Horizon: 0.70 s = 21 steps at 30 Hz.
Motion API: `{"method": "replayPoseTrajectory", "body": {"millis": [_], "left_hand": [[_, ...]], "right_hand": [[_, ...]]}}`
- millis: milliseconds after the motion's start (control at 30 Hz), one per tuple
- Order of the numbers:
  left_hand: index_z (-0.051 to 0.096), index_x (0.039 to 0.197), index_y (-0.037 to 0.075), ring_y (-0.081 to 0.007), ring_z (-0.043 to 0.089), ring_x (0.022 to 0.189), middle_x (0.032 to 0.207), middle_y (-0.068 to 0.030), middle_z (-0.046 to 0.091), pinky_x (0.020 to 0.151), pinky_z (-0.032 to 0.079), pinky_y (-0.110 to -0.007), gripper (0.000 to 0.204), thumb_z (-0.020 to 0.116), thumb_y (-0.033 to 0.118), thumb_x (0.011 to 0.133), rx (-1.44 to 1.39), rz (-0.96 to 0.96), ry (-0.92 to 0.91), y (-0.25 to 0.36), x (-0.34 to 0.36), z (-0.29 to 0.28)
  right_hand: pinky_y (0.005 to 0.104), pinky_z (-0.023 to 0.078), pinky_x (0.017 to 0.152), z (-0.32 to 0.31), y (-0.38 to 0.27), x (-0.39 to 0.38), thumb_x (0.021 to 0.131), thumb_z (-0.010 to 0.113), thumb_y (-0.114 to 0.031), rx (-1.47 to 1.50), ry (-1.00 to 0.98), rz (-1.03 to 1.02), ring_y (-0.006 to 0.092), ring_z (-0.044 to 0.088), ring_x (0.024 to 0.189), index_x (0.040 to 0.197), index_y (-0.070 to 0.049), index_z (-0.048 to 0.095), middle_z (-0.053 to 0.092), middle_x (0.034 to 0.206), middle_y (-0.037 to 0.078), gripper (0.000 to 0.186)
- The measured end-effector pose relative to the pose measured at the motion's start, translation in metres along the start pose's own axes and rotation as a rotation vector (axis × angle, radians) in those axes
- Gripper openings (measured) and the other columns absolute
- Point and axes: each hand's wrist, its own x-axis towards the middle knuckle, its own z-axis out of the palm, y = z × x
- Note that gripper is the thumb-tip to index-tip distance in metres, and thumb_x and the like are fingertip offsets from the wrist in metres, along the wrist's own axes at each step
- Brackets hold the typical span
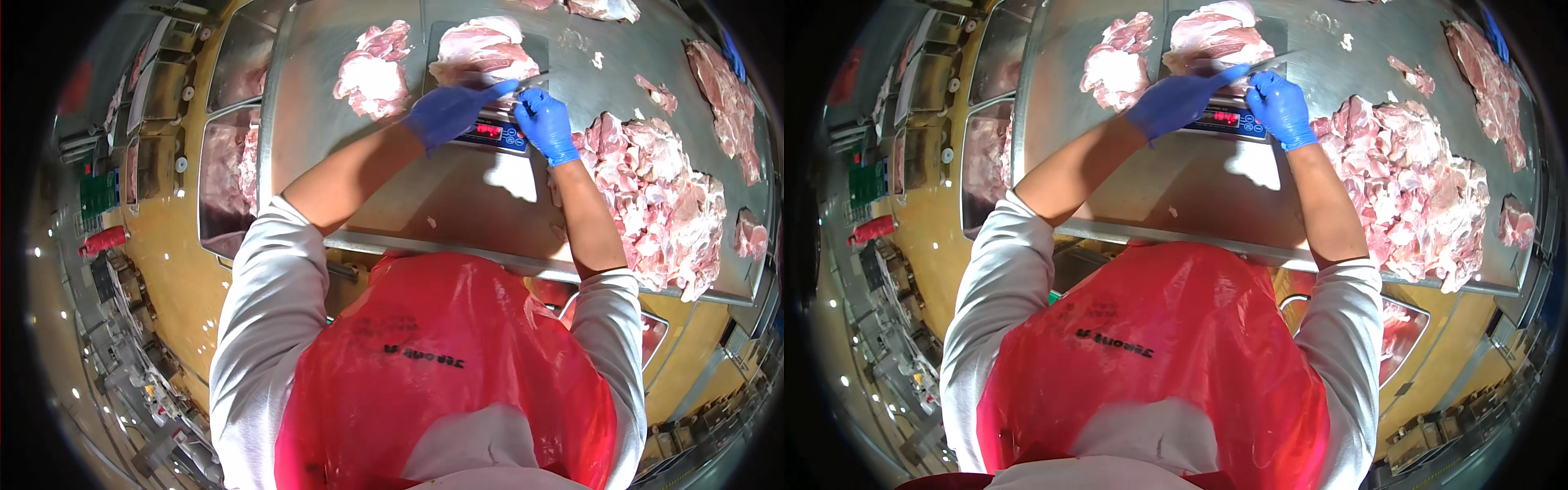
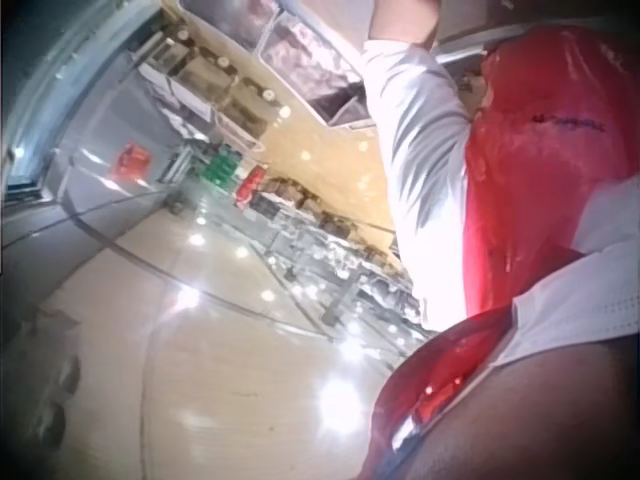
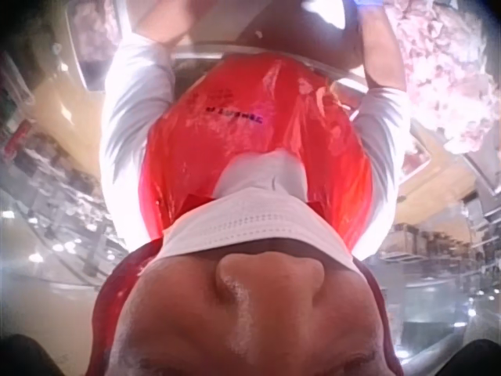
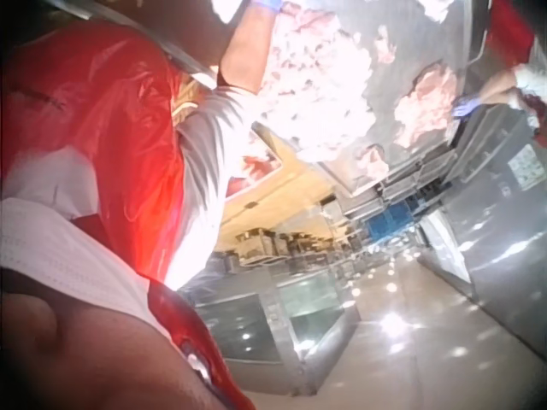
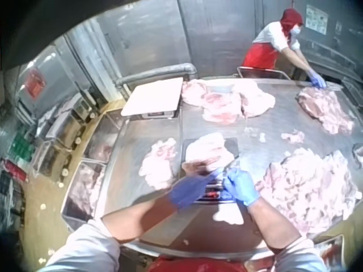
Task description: The person uses a knife to cut and trim pieces of raw meat on a stainless steel table. They place the cut meat onto a digital scale to weigh it and then transfer the portions into a metal tray. The process involves repetitive cutting, weighing, and sorting of the meat.
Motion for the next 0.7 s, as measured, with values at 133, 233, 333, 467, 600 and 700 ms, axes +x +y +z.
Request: {"method": "replayPoseTrajectory", "body": {"millis": [133, 233, 333, 467, 600, 700], "left_hand": [[0.027, 0.153, 0.026, -0.0335, 0.065, 0.068, 0.082, -0.0165, 0.066, 0.064, 0.053, -0.046, 0.070, 0.046, 0.003, 0.090, 0.022, -0.287, -0.351, 0.017, -0.019, -0.031], [0.027, 0.153, 0.026, -0.0343, 0.061, 0.060, 0.070, -0.0192, 0.061, 0.060, 0.049, -0.047, 0.069, 0.048, 0.005, 0.091, -0.019, -0.258, -0.230, 0.019, -0.034, -0.042], [0.027, 0.153, 0.025, -0.0344, 0.059, 0.058, 0.068, -0.0205, 0.059, 0.058, 0.047, -0.047, 0.067, 0.050, 0.007, 0.093, -0.078, -0.299, -0.106, 0.026, -0.030, -0.071], [0.027, 0.153, 0.020, -0.0374, 0.059, 0.058, 0.069, -0.0233, 0.058, 0.061, 0.048, -0.047, 0.069, 0.051, 0.005, 0.090, -0.141, -0.317, 0.059, 0.014, -0.039, -0.095], [0.026, 0.154, 0.021, -0.0215, 0.051, 0.057, 0.064, -0.0124, 0.049, 0.060, 0.047, -0.036, 0.070, 0.051, 0.005, 0.091, -0.275, -0.406, 0.050, 0.020, -0.042, -0.083], [0.026, 0.155, 0.022, -0.0143, 0.049, 0.057, 0.062, -0.0083, 0.047, 0.060, 0.047, -0.032, 0.069, 0.053, 0.008, 0.092, -0.392, -0.496, 0.008, 0.041, -0.032, -0.068]], "right_hand": [[0.0407, 0.053, 0.069, -0.020, 0.012, 0.000, 0.081, 0.064, -0.017, 0.052, 0.096, 0.182, 0.0354, 0.064, 0.073, 0.086, -0.006, 0.065, 0.065, 0.080, 0.016, 0.012], [0.0372, 0.053, 0.069, -0.030, 0.020, -0.006, 0.080, 0.064, -0.014, 0.044, 0.050, 0.305, 0.0305, 0.063, 0.068, 0.094, -0.007, 0.069, 0.066, 0.082, 0.015, 0.017], [0.0345, 0.053, 0.069, -0.037, 0.015, -0.012, 0.078, 0.064, -0.008, 0.107, 0.190, 0.371, 0.0257, 0.064, 0.070, 0.100, -0.007, 0.069, 0.067, 0.089, 0.014, 0.023], [0.0323, 0.054, 0.074, -0.052, 0.009, -0.023, 0.078, 0.066, -0.006, 0.203, 0.176, 0.416, 0.0210, 0.065, 0.085, 0.110, -0.007, 0.068, 0.066, 0.106, 0.010, 0.032], [0.0338, 0.054, 0.073, -0.041, 0.014, 0.018, 0.078, 0.069, -0.016, 0.316, 0.176, 0.311, 0.0217, 0.066, 0.085, 0.113, -0.004, 0.066, 0.067, 0.102, 0.010, 0.037], [0.0357, 0.053, 0.071, -0.026, 0.037, 0.042, 0.079, 0.069, -0.021, 0.260, -0.062, 0.392, 0.0257, 0.066, 0.075, 0.104, -0.002, 0.068, 0.069, 0.089, 0.014, 0.032]]}}
